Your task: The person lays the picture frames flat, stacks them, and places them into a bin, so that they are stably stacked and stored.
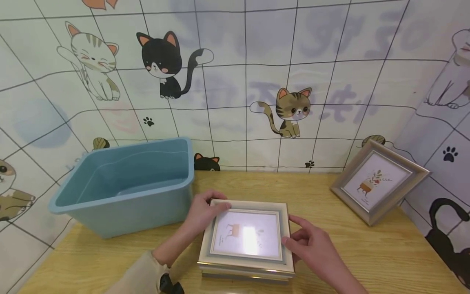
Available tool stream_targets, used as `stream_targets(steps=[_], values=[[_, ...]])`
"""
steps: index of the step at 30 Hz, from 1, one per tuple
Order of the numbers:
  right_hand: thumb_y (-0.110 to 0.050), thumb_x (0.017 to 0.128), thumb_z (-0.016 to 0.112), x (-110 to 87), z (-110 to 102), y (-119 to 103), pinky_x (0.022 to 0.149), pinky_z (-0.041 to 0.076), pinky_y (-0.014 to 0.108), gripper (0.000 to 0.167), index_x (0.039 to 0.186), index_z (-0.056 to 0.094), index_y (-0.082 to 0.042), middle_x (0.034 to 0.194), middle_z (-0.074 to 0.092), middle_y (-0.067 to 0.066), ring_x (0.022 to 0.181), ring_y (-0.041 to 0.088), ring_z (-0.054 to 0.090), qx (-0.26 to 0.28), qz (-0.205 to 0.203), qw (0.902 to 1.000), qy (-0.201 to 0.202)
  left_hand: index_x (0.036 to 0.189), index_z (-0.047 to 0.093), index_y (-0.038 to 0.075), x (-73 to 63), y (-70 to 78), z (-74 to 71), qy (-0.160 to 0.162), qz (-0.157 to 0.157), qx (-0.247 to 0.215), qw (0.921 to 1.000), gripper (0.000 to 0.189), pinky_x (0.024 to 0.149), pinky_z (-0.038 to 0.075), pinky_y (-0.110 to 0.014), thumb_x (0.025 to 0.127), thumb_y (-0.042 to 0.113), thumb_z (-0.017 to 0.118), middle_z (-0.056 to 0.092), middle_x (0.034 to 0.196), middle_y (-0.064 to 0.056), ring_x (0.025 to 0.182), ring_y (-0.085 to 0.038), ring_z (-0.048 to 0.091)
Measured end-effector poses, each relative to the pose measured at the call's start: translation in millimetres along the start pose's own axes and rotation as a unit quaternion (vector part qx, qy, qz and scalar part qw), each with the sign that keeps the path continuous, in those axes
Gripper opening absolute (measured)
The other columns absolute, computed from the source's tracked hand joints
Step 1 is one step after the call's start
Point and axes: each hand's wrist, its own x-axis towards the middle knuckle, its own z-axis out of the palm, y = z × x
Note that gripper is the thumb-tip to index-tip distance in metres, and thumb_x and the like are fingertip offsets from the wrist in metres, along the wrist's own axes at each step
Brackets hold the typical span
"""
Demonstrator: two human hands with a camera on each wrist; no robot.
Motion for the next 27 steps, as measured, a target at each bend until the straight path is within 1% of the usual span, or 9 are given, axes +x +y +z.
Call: stream_targets(steps=[3,7,11,18,24,27], values=[[-0.011,0.097,0.070,0.8,0.1,0.7,0.061,0.058,0.035,0.069,0.152,0.035,0.011,0.095,0.071,0.011,0.066,0.022,0.068,-0.014,-0.003,0.9999,0.000,0.098,0.077,0.013,1.6,-2.8,0.4,-0.002,-0.003,0.003,1.0000,0.017,0.082,0.050,-0.036,0.085,0.022,0.084,0.071,0.102,0.000,0.095,-0.018,0.059],[-0.013,0.098,0.070,2.3,1.0,0.5,0.058,0.056,0.035,0.067,0.152,0.037,0.009,0.091,0.071,0.009,0.059,0.024,0.065,-0.031,0.003,0.9995,0.004,0.099,0.077,0.014,3.5,-3.6,0.9,-0.005,-0.010,0.001,0.9999,0.017,0.082,0.050,-0.036,0.086,0.022,0.083,0.070,0.102,0.000,0.094,-0.018,0.059],[-0.015,0.098,0.070,3.9,3.5,0.0,0.057,0.055,0.035,0.065,0.150,0.040,0.009,0.088,0.069,0.007,0.059,0.022,0.062,-0.052,0.004,0.9986,0.010,0.100,0.077,0.013,4.7,-4.7,1.0,-0.008,-0.022,-0.006,0.9997,0.018,0.082,0.050,-0.035,0.086,0.022,0.083,0.069,0.101,-0.001,0.095,-0.018,0.060],[-0.017,0.098,0.071,5.1,8.0,-0.8,0.053,0.052,0.032,0.062,0.147,0.045,0.009,0.083,0.065,0.005,0.058,0.019,0.057,-0.078,0.005,0.9967,0.022,0.100,0.077,0.009,6.7,-10.3,1.8,-0.017,-0.022,-0.009,0.9996,0.016,0.085,0.049,-0.035,0.087,0.018,0.081,0.069,0.104,-0.002,0.099,-0.020,0.058],[-0.018,0.098,0.070,6.4,8.9,-0.2,0.052,0.052,0.033,0.060,0.146,0.047,0.009,0.083,0.063,0.006,0.059,0.018,0.056,-0.082,0.008,0.9963,0.023,0.100,0.077,0.008,8.4,-13.9,1.2,-0.021,-0.019,-0.019,0.9994,0.015,0.091,0.047,-0.037,0.088,0.015,0.080,0.069,0.107,-0.004,0.104,-0.021,0.057],[-0.018,0.098,0.070,6.5,8.5,0.2,0.052,0.052,0.033,0.060,0.146,0.046,0.010,0.084,0.062,0.007,0.059,0.018,0.056,-0.079,0.009,0.9966,0.020,0.101,0.077,0.008,9.2,-14.3,0.3,-0.028,-0.028,-0.028,0.9988,0.015,0.093,0.046,-0.038,0.088,0.015,0.079,0.069,0.108,-0.004,0.105,-0.021,0.056]])
